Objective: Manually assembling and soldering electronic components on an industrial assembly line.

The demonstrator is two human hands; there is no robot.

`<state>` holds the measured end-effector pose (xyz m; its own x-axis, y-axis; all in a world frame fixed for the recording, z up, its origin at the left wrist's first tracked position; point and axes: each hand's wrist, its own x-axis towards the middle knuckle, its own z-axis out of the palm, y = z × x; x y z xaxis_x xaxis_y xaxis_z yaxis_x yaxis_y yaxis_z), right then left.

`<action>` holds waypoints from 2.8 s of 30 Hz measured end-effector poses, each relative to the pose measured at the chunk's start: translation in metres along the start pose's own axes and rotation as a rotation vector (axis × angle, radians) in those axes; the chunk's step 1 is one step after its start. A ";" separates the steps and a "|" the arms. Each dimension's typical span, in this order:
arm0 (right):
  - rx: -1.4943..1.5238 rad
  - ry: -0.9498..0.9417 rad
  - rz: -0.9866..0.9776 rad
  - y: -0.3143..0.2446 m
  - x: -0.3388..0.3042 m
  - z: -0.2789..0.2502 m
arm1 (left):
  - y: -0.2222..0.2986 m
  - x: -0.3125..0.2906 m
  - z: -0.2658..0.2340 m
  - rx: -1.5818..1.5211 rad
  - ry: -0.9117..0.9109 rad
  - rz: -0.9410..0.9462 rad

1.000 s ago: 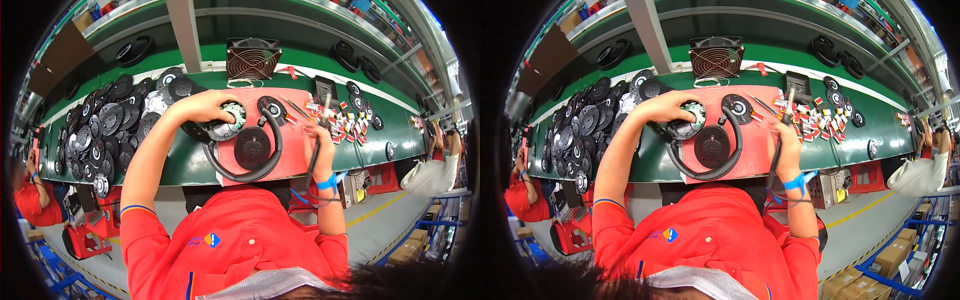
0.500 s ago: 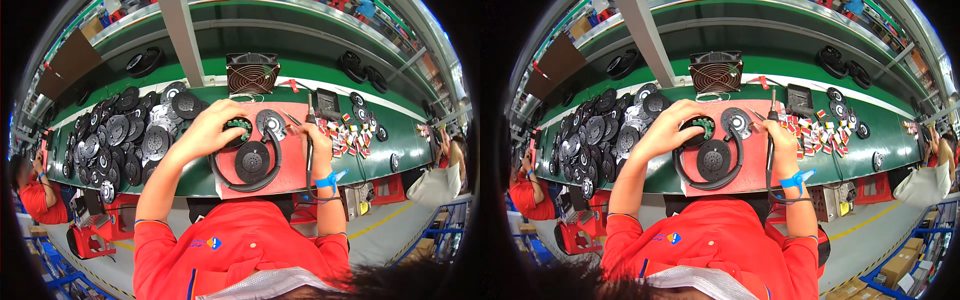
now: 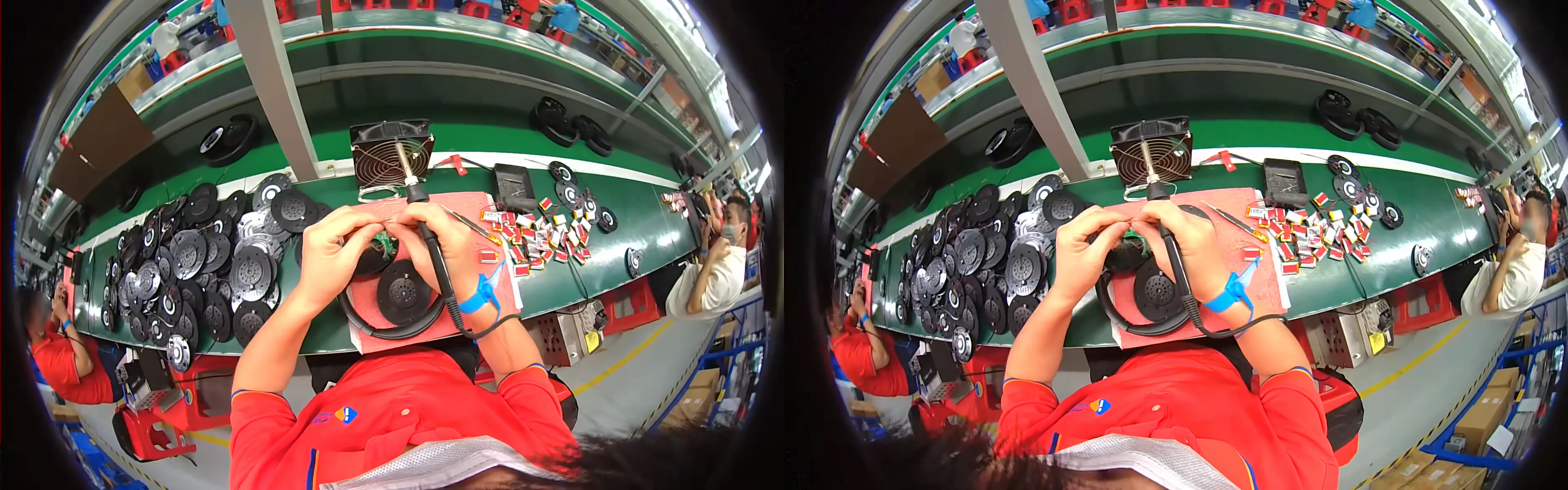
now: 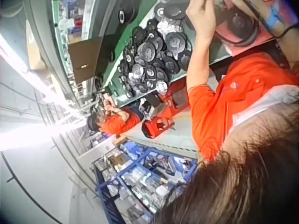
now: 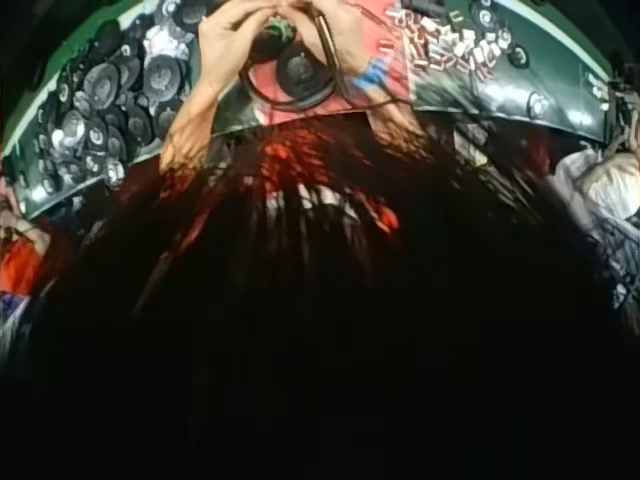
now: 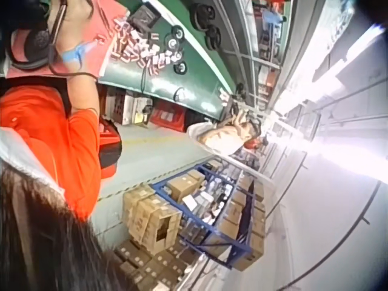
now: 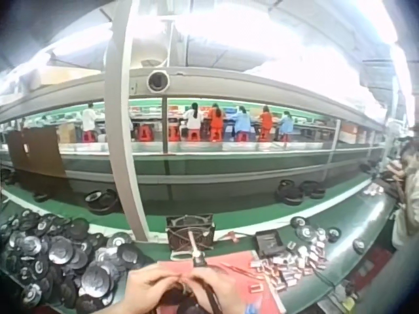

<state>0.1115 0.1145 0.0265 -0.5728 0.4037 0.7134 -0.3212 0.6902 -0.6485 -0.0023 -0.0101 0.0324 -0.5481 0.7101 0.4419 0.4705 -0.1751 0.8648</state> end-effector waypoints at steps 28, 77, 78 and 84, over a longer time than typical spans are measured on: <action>0.034 -0.195 0.174 0.012 -0.010 0.004 | -0.017 -0.001 -0.011 -0.044 -0.092 -0.260; -0.044 -0.217 -0.094 -0.001 -0.001 -0.016 | -0.039 -0.009 0.003 0.467 -0.174 -0.025; -0.044 -0.212 -0.094 -0.001 -0.001 -0.016 | -0.039 -0.009 0.003 0.471 -0.173 -0.025; -0.018 -0.108 -0.087 -0.003 -0.003 -0.020 | -0.038 -0.009 0.004 0.488 -0.178 -0.015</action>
<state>0.1292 0.1235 0.0320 -0.6216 0.2756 0.7332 -0.3603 0.7305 -0.5801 -0.0128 -0.0073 -0.0052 -0.4509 0.8225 0.3467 0.7546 0.1437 0.6403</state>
